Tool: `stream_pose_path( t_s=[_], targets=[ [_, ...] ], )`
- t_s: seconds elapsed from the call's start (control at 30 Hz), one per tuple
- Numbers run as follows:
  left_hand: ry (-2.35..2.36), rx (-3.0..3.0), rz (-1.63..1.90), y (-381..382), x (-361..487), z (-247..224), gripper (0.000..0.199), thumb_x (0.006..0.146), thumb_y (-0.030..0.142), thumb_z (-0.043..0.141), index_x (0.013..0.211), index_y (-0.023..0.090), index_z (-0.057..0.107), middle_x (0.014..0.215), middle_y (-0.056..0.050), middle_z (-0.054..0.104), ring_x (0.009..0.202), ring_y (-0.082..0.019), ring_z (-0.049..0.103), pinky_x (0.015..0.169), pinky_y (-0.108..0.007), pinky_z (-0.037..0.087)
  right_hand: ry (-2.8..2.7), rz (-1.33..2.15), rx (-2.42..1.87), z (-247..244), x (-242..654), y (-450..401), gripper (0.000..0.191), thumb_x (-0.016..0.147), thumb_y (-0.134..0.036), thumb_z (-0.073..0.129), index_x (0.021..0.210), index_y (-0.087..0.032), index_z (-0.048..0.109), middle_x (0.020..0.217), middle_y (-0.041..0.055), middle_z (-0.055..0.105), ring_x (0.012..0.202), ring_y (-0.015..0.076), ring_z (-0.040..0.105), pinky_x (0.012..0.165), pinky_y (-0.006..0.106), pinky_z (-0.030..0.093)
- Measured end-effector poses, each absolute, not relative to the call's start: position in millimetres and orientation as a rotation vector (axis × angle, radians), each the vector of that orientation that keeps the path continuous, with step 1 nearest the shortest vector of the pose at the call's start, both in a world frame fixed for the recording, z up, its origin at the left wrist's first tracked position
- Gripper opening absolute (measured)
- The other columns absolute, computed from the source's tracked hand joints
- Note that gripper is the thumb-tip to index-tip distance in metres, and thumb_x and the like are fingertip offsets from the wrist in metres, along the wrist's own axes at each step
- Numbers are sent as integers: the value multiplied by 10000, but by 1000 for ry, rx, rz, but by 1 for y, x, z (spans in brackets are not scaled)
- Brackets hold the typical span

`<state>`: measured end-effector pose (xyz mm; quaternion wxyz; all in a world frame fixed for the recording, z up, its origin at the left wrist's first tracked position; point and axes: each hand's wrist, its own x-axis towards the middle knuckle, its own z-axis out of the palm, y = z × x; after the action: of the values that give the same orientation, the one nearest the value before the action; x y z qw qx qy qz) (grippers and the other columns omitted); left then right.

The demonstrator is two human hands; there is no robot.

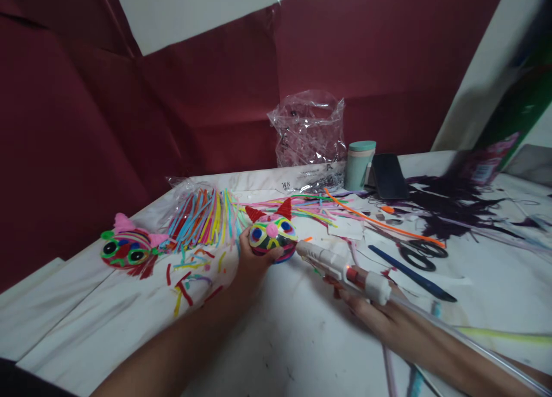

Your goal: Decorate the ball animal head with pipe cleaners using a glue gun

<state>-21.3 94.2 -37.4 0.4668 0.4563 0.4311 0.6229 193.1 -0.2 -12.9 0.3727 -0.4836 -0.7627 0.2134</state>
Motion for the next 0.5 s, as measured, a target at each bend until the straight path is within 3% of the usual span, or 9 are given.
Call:
stream_pose_path(
  t_s=[0.27,0.5],
  targets=[
    [1054,1113,1520,93,-22,-35,822,447,206,819,1157,229,406,1062,-55,593,948,-210,589,823,-330,480,-1944,538,-1183,-14,191,0,190,780,-256,385,784,-216,571,693,30,642,648,194,611,591,272,507],
    [1071,1085,1540,96,-24,-34,794,463,202,799,1159,218,417,1016,-42,609,878,-186,609,796,-323,487,-1782,506,-1295,-16,198,0,280,806,-396,431,879,-208,626,776,68,672,642,208,621,572,300,514]
  ],
)
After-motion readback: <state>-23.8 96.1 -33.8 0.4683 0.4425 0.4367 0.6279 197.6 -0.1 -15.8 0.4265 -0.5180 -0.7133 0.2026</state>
